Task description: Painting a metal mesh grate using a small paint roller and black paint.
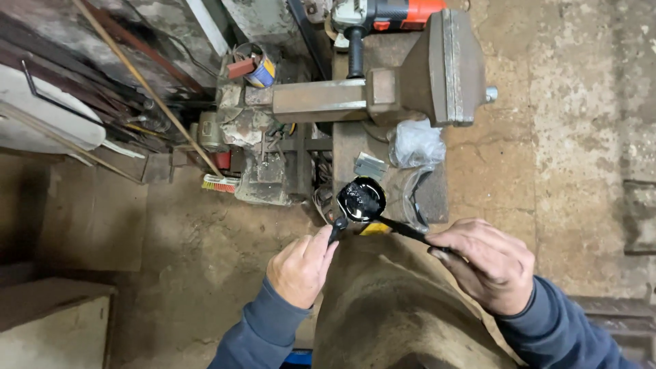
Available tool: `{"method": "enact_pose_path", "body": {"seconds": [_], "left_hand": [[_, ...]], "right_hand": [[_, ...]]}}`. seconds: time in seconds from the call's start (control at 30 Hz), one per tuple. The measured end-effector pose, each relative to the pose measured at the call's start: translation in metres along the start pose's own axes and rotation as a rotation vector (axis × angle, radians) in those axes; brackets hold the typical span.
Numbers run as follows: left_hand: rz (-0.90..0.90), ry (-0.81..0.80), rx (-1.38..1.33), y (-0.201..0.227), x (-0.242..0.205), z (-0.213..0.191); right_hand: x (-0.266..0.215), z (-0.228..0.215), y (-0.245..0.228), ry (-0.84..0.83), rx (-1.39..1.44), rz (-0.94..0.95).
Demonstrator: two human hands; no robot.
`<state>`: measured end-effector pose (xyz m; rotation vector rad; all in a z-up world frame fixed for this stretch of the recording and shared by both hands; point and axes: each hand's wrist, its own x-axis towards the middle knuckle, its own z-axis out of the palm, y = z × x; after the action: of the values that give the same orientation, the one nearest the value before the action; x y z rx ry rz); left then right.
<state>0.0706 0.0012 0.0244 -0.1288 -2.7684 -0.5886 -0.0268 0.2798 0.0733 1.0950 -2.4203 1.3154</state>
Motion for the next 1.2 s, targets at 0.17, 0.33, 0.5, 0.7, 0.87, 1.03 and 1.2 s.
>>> {"method": "enact_pose_path", "body": {"seconds": [0.17,0.33,0.5,0.7,0.87,1.03,1.2], "left_hand": [[0.056,0.035,-0.032,-0.013,-0.001,-0.002],[0.012,0.081,-0.213,-0.034,-0.001,-0.010],[-0.028,0.116,-0.423,-0.052,-0.004,-0.007],[-0.442,0.011,-0.943,-0.076,-0.016,0.031],[-0.950,-0.077,-1.587,-0.098,-0.030,0.066],[-1.155,-0.074,-1.835,-0.096,-0.037,0.071],[-1.141,-0.090,-1.910,-0.092,-0.037,0.069]], "right_hand": [[-0.015,0.001,-0.007,0.095,-0.062,0.044],[-0.035,0.039,0.001,0.221,-0.113,0.229],[-0.042,0.056,-0.013,0.362,-0.139,0.307],[-0.049,0.089,-0.014,0.377,-0.165,0.380],[-0.048,0.125,0.011,0.290,-0.196,0.176],[-0.056,0.149,0.041,0.084,-0.307,-0.004],[-0.051,0.161,0.039,0.157,-0.326,0.023]]}}
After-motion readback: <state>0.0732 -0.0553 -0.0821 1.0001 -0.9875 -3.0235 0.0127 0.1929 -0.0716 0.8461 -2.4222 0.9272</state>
